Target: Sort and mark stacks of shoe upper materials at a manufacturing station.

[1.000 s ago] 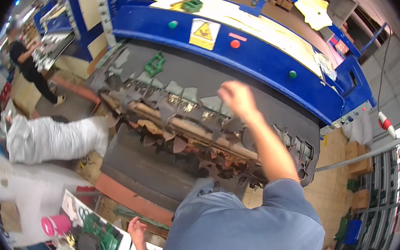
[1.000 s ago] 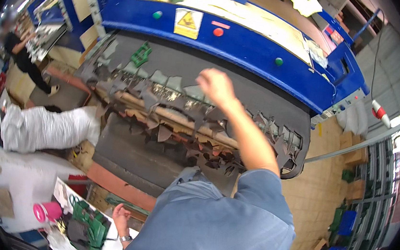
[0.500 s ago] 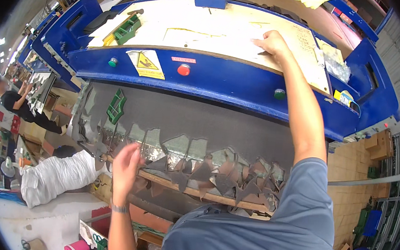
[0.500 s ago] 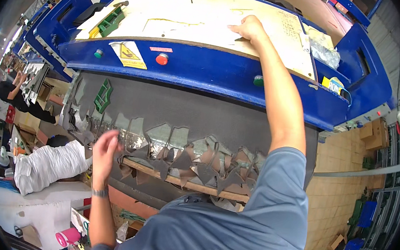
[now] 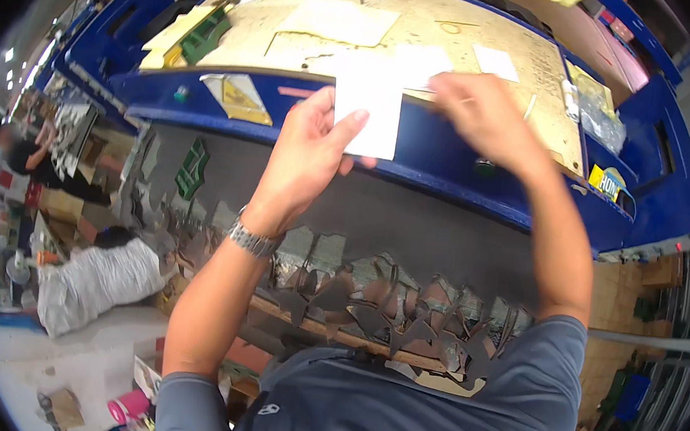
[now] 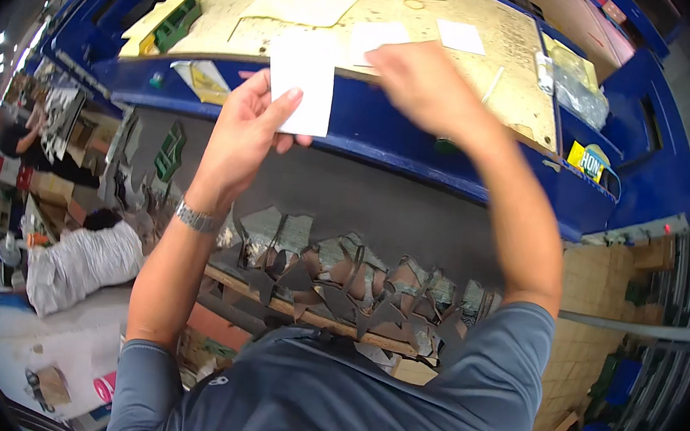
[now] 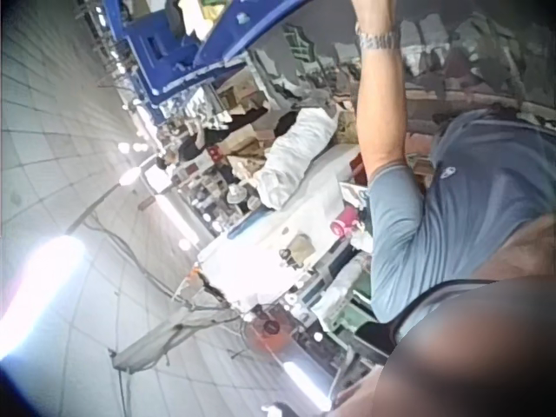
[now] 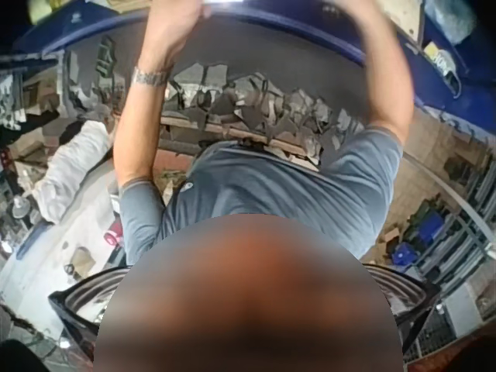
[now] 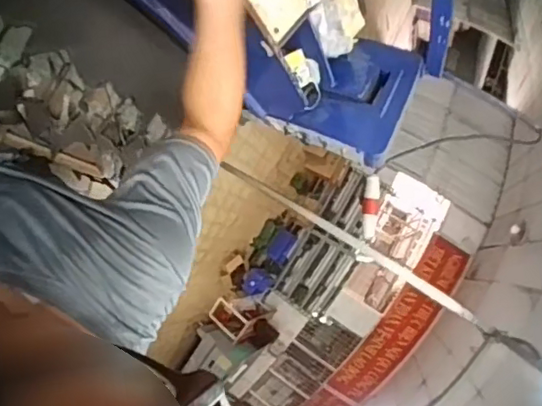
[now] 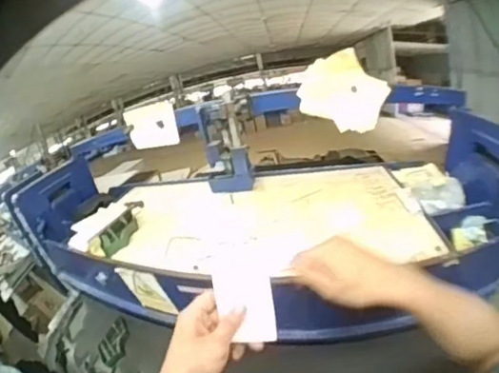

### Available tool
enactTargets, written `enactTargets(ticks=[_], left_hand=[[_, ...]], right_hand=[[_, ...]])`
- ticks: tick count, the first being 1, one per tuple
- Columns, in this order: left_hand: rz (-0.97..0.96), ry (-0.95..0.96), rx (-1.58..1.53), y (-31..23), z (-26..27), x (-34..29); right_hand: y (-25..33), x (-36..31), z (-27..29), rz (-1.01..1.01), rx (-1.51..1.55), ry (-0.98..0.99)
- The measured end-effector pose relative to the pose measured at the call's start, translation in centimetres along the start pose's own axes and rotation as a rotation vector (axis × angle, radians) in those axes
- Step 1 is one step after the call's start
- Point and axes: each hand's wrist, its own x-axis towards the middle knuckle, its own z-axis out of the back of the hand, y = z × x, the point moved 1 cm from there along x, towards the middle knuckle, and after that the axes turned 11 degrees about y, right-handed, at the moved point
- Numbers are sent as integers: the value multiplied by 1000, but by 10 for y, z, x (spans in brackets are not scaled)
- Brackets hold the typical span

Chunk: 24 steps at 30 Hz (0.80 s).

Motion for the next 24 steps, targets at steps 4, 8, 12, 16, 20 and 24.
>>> enactTargets(ticks=[4,8,12,16,20,24], left_hand=[[126,-73,-12,34,39,-83],[-23,128,83,49,5,-88],[114,-104,-118,74,47,-143],[20,-71,-121,7,17,-109],[-115,100,103,-33,-78,23],[-97,51,418,-33,-138,127]], right_hand=[[-119,-44,50,-227,-633,-33],[-237,-167,182,-513,-625,351],[-140,-99,93,-325,-866,170],[-81,-86,98,-288,-321,-518],[-103,-116,111,-180,532,-679],[-92,-97,83,-170,510,-646]])
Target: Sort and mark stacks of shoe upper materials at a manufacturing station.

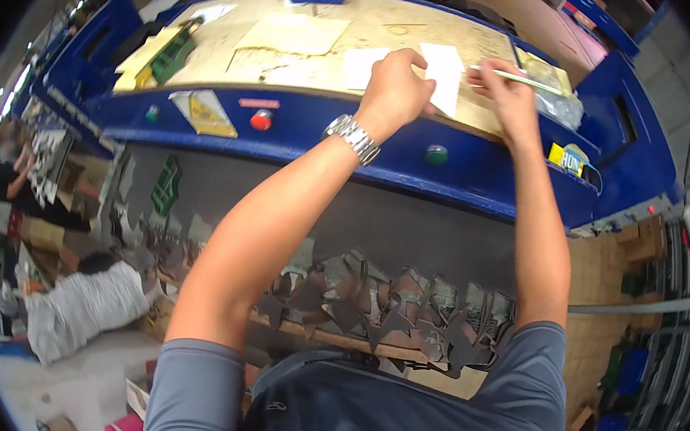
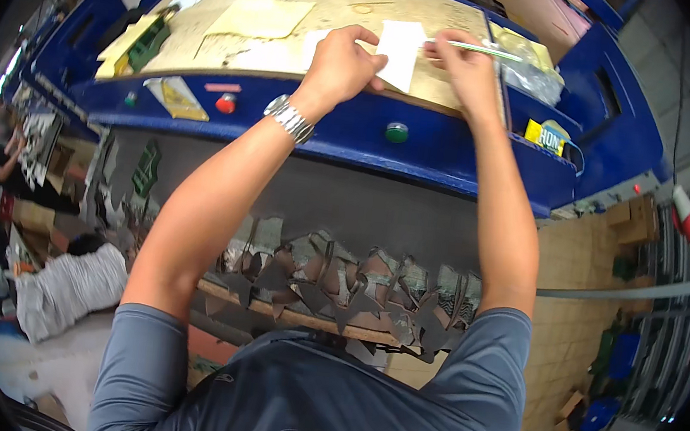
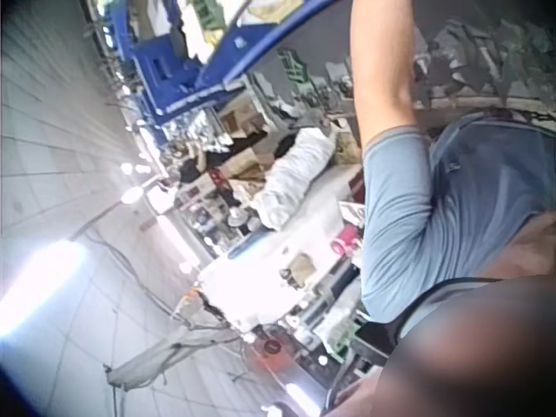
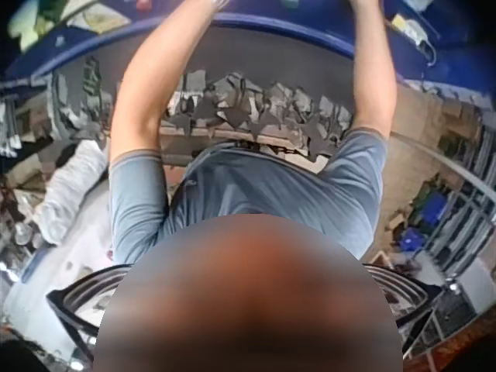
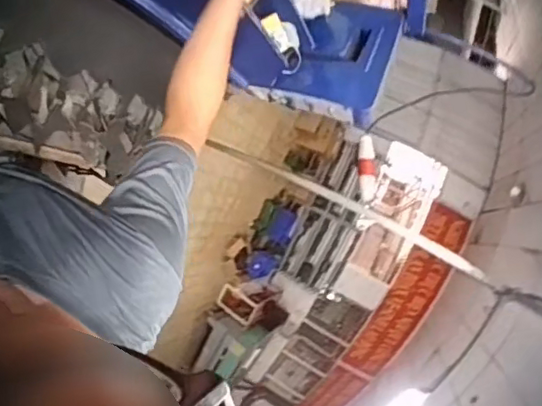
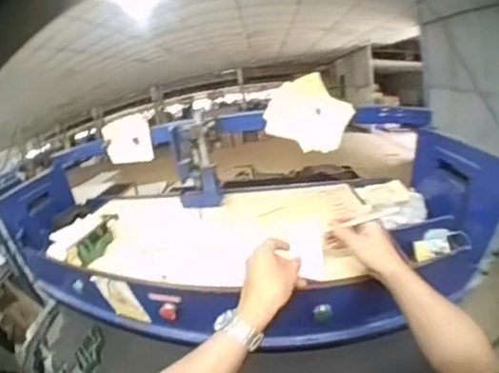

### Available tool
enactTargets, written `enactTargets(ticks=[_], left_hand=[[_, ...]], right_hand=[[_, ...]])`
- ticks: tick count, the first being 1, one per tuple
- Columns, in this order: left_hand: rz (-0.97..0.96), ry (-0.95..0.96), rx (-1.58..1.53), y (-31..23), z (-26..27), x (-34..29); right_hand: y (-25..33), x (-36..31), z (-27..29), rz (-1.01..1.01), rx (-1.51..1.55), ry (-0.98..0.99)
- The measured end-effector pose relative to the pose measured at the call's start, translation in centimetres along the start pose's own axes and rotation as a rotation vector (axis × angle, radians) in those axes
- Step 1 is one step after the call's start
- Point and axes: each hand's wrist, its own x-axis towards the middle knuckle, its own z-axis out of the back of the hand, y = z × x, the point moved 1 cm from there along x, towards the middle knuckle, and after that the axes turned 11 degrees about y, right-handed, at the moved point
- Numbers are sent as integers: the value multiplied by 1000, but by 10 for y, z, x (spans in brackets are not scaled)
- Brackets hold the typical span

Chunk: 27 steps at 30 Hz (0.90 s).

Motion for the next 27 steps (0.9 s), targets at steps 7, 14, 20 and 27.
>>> enactTargets(ticks=[7,14,20,27], left_hand=[[115,41,509,36,3,54],[137,52,377,35,5,52],[151,19,424,45,5,55],[121,7,489,41,4,54]], right_hand=[[-12,31,-31,-91,-203,116],[-5,39,-40,-51,-565,94],[1,35,-46,-114,-572,69],[-1,36,-42,-76,-544,83]])
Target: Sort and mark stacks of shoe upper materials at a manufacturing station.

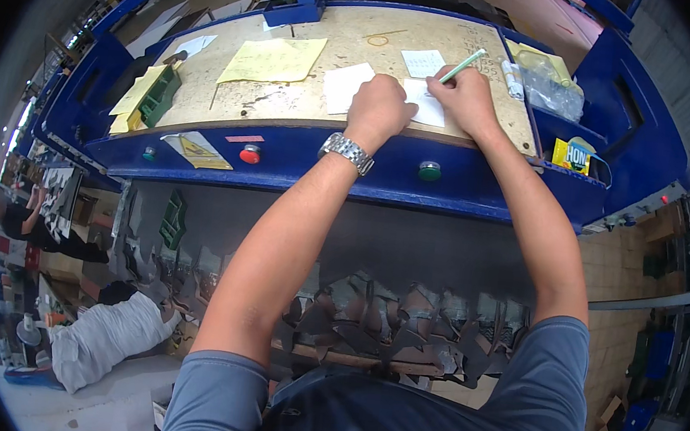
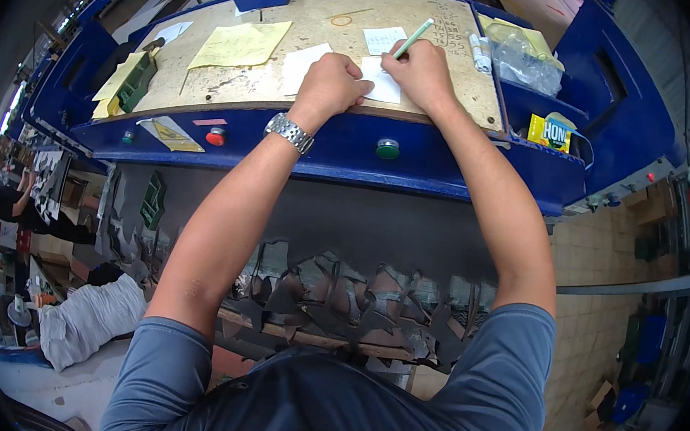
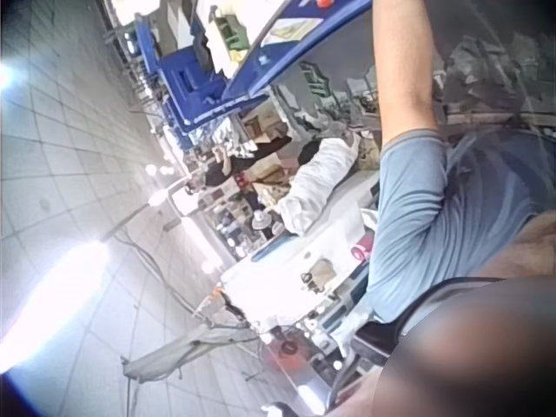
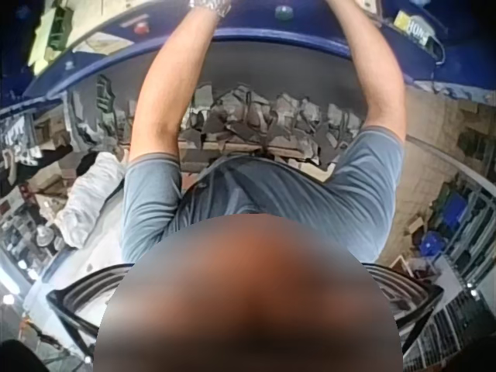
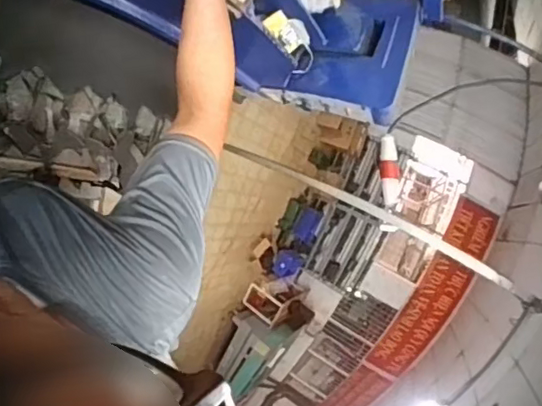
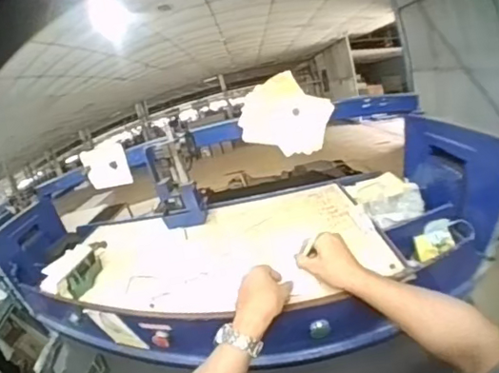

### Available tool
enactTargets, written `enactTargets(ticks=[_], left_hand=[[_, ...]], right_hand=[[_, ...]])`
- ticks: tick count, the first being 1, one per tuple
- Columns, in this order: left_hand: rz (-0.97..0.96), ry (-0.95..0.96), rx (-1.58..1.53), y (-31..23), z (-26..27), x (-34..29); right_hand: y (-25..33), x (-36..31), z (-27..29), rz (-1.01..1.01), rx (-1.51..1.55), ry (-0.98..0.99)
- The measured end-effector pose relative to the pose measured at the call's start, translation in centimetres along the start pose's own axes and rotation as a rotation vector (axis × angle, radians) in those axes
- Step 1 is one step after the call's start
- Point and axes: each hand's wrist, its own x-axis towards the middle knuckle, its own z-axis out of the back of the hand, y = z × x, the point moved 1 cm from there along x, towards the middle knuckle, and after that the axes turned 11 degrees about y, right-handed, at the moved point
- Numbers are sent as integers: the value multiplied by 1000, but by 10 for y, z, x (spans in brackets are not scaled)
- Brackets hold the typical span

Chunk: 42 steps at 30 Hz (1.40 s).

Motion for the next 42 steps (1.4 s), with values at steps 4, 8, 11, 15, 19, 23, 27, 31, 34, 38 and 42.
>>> enactTargets(ticks=[4,8,11,15,19,23,27,31,34,38,42], left_hand=[[-8,10,5,-6,-3,4],[-12,-5,4,-2,-1,4],[-44,-67,28,17,2,3],[-281,-232,-199,12,-31,-10],[-467,-291,-664,-7,-13,-36],[-542,-316,-851,3,39,-123],[-284,-440,-934,102,51,-270],[316,-763,-817,246,-8,-483],[669,-1126,-497,306,-75,-656],[1284,-1561,-330,282,-200,-872],[1174,-2252,-829,258,-288,-978]], right_hand=[[-7,1,7,-53,-44,-5],[-8,6,3,-30,-43,-4],[-13,15,-2,-18,-86,-43],[-91,9,53,250,-301,-134],[-102,3,68,-131,-491,122],[-105,12,71,76,-630,84],[-81,35,67,214,-739,-73],[-35,7,32,627,-789,-426],[-27,-62,-75,821,-897,-758],[180,-276,-310,1073,-1,695],[301,-459,-405,1466,-41,1631]])
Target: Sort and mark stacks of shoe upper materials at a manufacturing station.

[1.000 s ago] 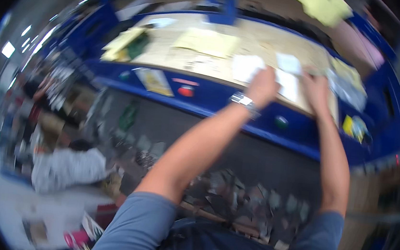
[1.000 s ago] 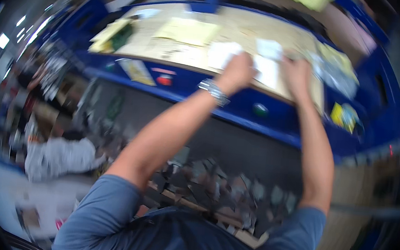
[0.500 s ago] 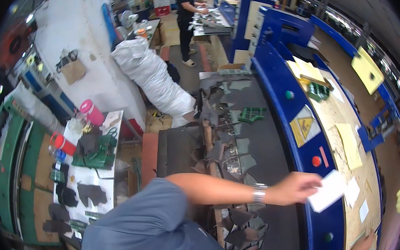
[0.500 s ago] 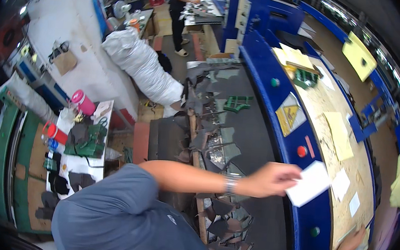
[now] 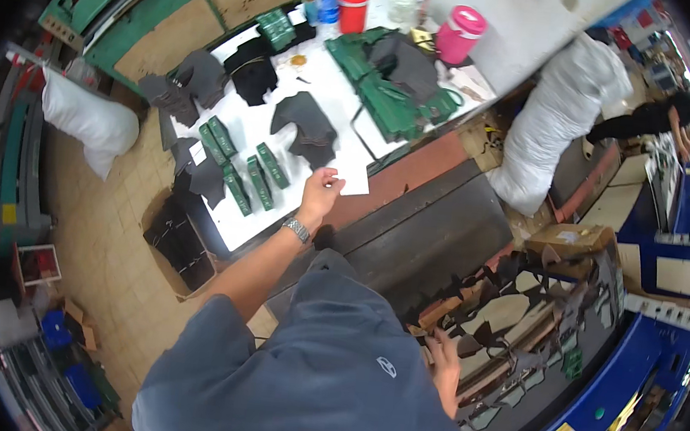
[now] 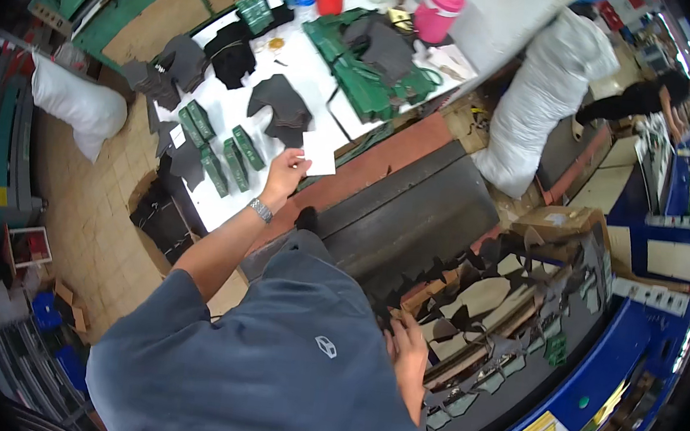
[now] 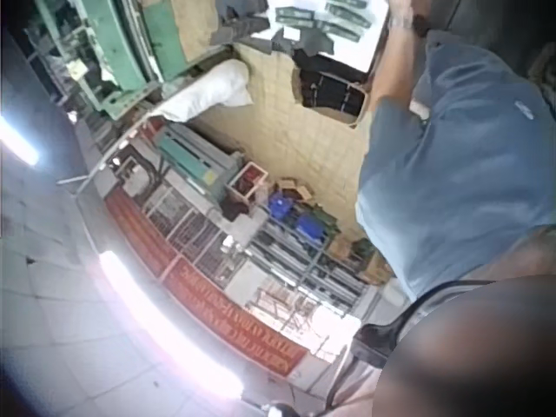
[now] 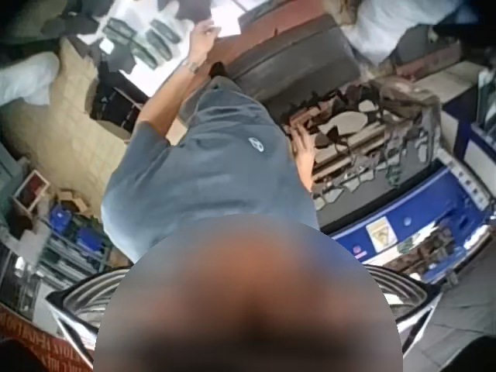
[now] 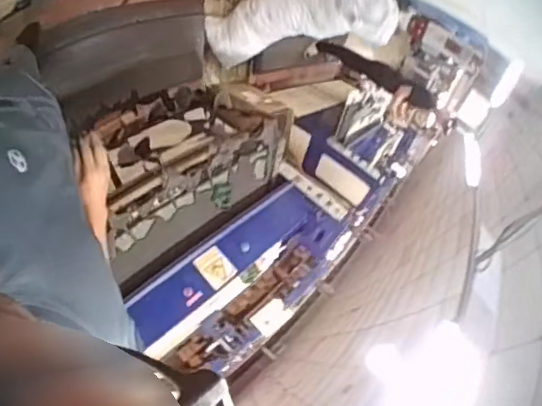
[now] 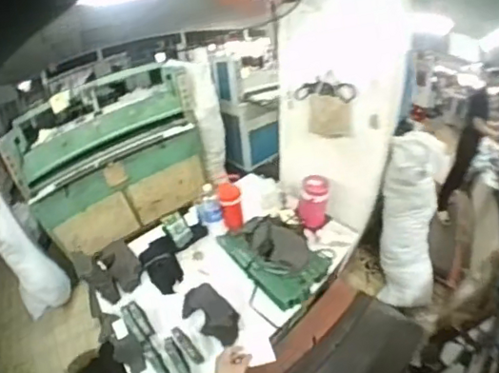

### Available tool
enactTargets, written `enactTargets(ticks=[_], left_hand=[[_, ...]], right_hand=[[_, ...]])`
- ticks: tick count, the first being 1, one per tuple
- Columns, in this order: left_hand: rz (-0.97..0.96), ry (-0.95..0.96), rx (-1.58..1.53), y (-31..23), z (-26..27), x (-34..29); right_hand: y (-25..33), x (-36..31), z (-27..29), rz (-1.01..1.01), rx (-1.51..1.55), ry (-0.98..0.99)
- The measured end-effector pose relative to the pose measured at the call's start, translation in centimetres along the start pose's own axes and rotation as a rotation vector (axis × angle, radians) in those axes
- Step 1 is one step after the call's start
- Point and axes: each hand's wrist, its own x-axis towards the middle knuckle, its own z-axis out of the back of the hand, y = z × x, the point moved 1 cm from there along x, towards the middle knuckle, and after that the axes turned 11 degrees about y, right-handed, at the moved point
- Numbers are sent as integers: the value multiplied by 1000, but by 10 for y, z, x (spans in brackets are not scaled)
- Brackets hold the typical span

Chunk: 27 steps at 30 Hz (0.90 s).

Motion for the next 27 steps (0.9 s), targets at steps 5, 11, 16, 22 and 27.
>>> enactTargets(ticks=[5,11,16,22,27], left_hand=[[94,-211,-286,-8,90,58],[86,-305,-514,3,133,126],[278,-362,-492,8,128,153],[415,-546,-384,13,112,153],[359,-611,-485,10,106,150]], right_hand=[[24,186,32,213,-250,206],[58,381,36,369,-384,233],[82,486,15,418,-405,333],[49,580,-59,392,-344,609],[25,625,-149,238,-237,787]])
